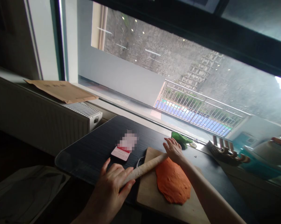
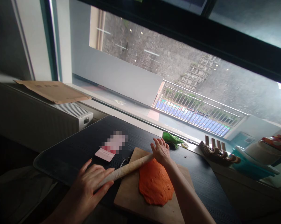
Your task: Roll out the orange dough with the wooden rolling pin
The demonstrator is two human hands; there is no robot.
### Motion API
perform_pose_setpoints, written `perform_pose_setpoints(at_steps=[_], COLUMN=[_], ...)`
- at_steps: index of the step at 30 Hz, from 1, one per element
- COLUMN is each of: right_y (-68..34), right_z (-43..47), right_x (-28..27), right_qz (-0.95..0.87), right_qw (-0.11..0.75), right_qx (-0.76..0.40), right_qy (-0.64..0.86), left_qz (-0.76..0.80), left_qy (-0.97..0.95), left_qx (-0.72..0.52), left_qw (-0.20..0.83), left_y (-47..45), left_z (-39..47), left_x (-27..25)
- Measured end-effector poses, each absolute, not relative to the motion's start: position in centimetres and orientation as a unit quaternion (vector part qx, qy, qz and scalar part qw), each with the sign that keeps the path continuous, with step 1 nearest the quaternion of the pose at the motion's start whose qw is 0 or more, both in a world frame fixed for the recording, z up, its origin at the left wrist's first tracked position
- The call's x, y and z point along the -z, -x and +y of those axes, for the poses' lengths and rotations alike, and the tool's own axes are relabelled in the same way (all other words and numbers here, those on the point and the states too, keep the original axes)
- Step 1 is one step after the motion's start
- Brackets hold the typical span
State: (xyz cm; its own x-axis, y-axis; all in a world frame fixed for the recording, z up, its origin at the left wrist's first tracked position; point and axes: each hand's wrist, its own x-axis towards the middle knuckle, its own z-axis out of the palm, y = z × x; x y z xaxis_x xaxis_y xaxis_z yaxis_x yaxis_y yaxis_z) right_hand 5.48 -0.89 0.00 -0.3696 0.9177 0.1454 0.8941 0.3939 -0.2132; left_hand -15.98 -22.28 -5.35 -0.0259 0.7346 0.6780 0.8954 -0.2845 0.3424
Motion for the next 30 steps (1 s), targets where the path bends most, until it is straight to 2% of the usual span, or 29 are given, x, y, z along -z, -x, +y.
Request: perform_pose_setpoints(at_steps=[5,10,14,23,30], right_y=[-5.4,-8.5,-9.7,-6.2,-8.9], right_z=[0.3,-4.0,-5.6,-0.8,-5.5], right_x=[-2.5,-0.2,1.2,0.1,0.9], right_qz=[-0.811,-0.813,-0.795,-0.768,-0.762], right_qw=[0.156,0.178,0.169,0.146,0.153], right_qx=[-0.069,-0.100,-0.110,-0.099,-0.077], right_qy=[0.560,0.546,0.572,0.615,0.624], left_qz=[-0.556,-0.518,-0.547,-0.575,-0.553], left_qy=[0.730,0.776,0.757,0.723,0.732], left_qx=[0.396,0.356,0.356,0.374,0.389], left_qw=[0.031,-0.047,-0.022,0.081,0.086], left_y=[15.2,11.3,9.9,10.6,9.4], left_z=[-20.9,-19.5,-18.1,-16.7,-18.3], left_x=[4.0,2.1,2.2,3.0,3.6])
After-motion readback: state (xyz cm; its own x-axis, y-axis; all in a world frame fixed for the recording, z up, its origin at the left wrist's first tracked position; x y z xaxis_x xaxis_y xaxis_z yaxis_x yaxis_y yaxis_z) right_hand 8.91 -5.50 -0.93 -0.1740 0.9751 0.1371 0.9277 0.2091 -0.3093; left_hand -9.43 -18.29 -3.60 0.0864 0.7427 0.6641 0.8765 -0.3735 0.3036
